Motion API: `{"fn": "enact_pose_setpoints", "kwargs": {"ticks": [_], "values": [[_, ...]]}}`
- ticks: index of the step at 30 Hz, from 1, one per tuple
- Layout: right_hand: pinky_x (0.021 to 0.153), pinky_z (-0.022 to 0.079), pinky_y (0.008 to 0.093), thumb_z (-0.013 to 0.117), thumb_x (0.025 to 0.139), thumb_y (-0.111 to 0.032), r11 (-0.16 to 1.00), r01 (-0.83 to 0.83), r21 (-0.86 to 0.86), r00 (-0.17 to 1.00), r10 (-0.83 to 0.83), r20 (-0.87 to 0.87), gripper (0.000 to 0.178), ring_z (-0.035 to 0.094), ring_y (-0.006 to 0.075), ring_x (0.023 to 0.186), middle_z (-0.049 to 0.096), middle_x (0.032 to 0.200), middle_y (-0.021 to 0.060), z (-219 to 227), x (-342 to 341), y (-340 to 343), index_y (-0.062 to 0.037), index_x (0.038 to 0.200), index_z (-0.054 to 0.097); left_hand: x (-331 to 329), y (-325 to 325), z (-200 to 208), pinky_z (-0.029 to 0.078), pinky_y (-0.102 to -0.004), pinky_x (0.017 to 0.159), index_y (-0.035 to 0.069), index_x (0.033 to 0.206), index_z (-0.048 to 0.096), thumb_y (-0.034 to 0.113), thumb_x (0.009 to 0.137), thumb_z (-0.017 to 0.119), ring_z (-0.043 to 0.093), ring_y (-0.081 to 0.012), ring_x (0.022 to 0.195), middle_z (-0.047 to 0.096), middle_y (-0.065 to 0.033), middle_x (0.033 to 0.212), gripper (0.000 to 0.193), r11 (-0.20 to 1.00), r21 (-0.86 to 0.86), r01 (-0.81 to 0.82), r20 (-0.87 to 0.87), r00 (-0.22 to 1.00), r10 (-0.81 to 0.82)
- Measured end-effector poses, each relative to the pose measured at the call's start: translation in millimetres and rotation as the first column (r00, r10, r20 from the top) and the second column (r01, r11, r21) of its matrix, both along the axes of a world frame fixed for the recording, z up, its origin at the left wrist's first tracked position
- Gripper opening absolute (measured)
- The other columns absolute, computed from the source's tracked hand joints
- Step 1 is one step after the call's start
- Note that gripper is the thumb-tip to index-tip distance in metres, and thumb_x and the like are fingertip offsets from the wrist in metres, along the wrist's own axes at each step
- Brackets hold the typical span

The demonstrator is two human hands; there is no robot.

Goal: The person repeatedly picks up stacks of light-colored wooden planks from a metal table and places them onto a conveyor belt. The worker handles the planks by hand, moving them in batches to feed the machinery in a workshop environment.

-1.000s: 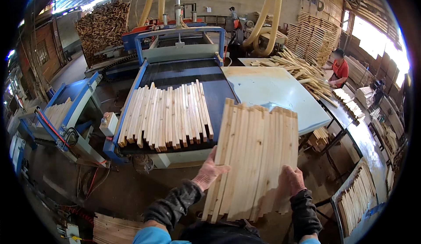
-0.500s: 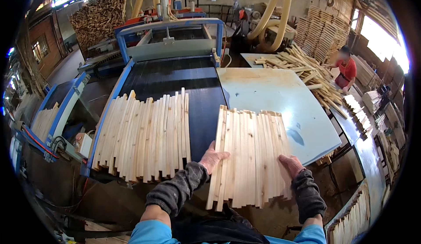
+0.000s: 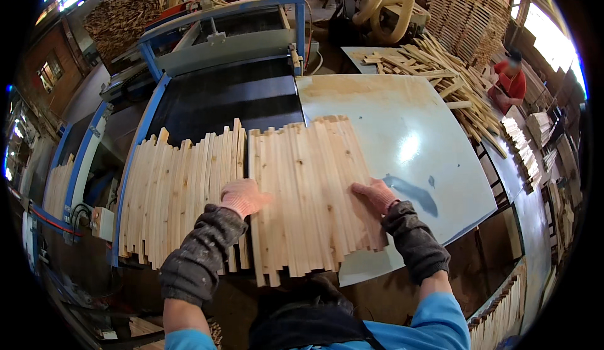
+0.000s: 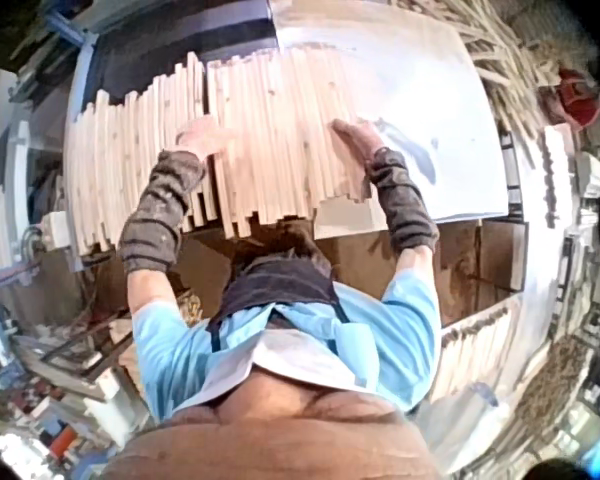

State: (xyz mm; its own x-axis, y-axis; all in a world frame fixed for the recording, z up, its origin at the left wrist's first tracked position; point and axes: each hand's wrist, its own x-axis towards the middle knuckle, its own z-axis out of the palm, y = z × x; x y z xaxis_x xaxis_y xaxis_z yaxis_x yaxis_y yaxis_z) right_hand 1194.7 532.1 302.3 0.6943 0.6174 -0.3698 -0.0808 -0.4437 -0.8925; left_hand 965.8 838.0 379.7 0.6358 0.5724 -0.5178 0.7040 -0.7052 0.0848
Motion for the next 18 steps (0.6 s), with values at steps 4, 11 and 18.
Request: {"fn": "enact_pose_setpoints", "kwargs": {"ticks": [4, 11, 18], "values": [[0.09, 0.06, 0.0391, 0.077, 0.093, -0.054, 0.976, -0.149, -0.161, 0.964, 0.179, 0.196, 0.064, 0.077, 0.0282, 0.097, 0.08, 0.11, 0.0162, -20, 13, 29, 0.0031, 0.122, 0.076, -20, -6, -26, 0.052, -0.0505, 0.109, 0.0, 0.142, 0.065, 0.058, 0.092, 0.069, 0.065, -0.0413, 0.127, 0.069, -0.0256, 0.135, 0.077, 0.993, 0.087, 0.084, 0.241, 0.965, -0.103], [0.104, 0.054, 0.0506, 0.076, 0.079, -0.072, 0.842, 0.015, -0.54, 0.782, 0.326, 0.531, 0.1, 0.065, 0.0431, 0.129, 0.064, 0.145, 0.0274, 5, 2, 55, -0.0021, 0.149, 0.06, 17, -80, -93, 0.013, -0.0528, 0.134, 0.016, 0.17, 0.036, 0.066, 0.102, 0.053, 0.023, -0.0393, 0.164, 0.03, -0.0182, 0.177, 0.087, 0.941, 0.269, 0.206, 0.424, 0.852, -0.308], [0.127, 0.025, 0.0653, 0.074, 0.085, -0.066, 0.855, 0.088, -0.51, 0.6, 0.363, 0.713, 0.102, 0.029, 0.0451, 0.16, 0.038, 0.169, 0.0238, 6, -34, 100, -0.0076, 0.164, 0.044, 14, -114, -95, 0.008, -0.0572, 0.134, 0.021, 0.172, 0.033, 0.061, 0.11, 0.041, 0.02, -0.039, 0.166, 0.028, -0.0185, 0.178, 0.075, 0.922, 0.271, 0.277, 0.378, 0.85, -0.367]]}}
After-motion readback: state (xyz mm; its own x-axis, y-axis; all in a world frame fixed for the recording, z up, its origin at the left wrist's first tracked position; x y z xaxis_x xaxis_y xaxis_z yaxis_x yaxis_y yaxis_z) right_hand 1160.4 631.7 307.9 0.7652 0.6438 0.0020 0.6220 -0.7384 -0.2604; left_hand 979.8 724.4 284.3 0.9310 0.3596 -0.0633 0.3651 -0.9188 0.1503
